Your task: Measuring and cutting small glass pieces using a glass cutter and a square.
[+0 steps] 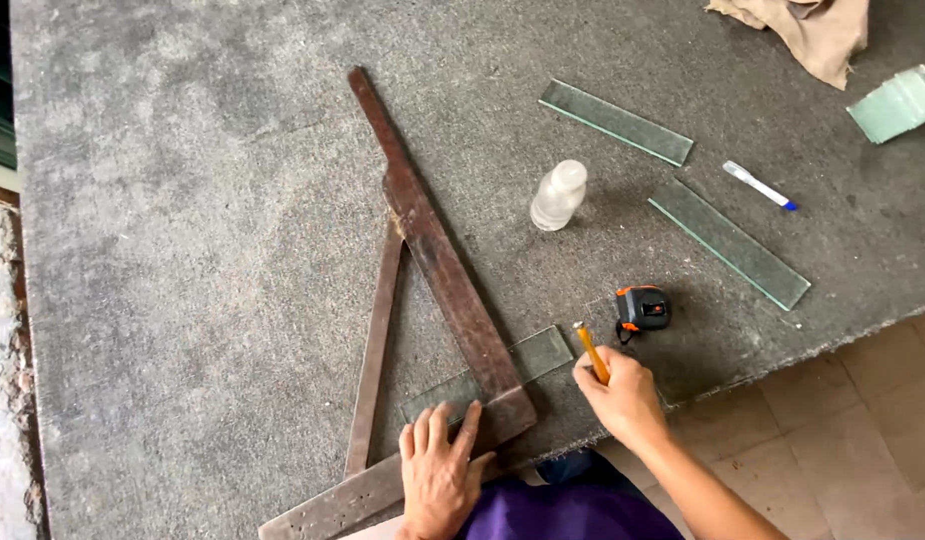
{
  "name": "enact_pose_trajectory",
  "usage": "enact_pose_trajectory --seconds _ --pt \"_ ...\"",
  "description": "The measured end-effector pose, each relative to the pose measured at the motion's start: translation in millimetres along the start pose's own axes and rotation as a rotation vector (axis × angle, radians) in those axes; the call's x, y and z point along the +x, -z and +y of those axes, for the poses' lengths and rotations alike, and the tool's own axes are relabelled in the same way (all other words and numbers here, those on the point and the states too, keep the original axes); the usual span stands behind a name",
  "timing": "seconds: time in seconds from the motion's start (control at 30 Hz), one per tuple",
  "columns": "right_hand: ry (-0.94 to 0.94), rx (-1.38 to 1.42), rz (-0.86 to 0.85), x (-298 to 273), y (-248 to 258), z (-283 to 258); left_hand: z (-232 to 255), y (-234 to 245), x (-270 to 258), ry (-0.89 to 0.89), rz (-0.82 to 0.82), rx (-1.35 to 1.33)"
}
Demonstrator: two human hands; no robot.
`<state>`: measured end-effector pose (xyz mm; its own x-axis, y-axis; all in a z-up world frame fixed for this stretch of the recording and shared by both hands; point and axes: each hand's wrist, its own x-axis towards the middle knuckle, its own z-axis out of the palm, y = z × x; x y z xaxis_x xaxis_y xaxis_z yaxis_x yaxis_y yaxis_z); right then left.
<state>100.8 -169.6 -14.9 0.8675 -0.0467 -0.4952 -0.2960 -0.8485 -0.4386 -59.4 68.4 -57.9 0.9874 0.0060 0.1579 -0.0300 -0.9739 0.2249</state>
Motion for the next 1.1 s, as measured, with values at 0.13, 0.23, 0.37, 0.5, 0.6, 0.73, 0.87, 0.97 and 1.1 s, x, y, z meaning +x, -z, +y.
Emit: enact_pose_trajectory --seconds 0.13,0.23,0.37,0.5,0.6,0.73,0.87,0.97,1.1 --pt "0.014 0.102 -0.165 -27.8 -13.3 5.2 -7.0 21.1 12.8 -0.114 0.013 -0.042" --pt "0.018 0.383 -0.38 -37.2 -36.1 12.2 -7.3 22.7 17.7 -0.171 -0.027 -0.035" --pt "0.015 0.603 -0.388 -29.5 -48.4 14.9 -8.8 13.2 28.6 -0.168 -0.067 -0.012" --pt "0.015 0.706 -0.372 -22.9 -45.5 7.2 -9.1 14.5 41.9 -0.132 -0.074 -0.027" --pt "-0.004 0.706 -0.347 -22.5 -45.3 3.6 -10.0 14.8 44.8 -0.126 -0.069 -0.063" --pt "0.033 0.614 -0.305 -27.6 -39.2 0.5 5.5 25.8 50.6 -0.132 -0.025 -0.145" --pt "0.02 0.641 -0.274 -27.5 -38.4 3.0 4.9 16.3 48.0 -0.128 -0.054 -0.142" --pt "-0.017 0.69 -0.287 -24.0 -36.7 -5.1 -0.6 11.8 48.9 -0.086 -0.064 -0.114" --pt "0.049 0.686 -0.297 -10.8 -39.2 -8.9 -7.1 12.5 58.2 0.003 -0.084 -0.108"
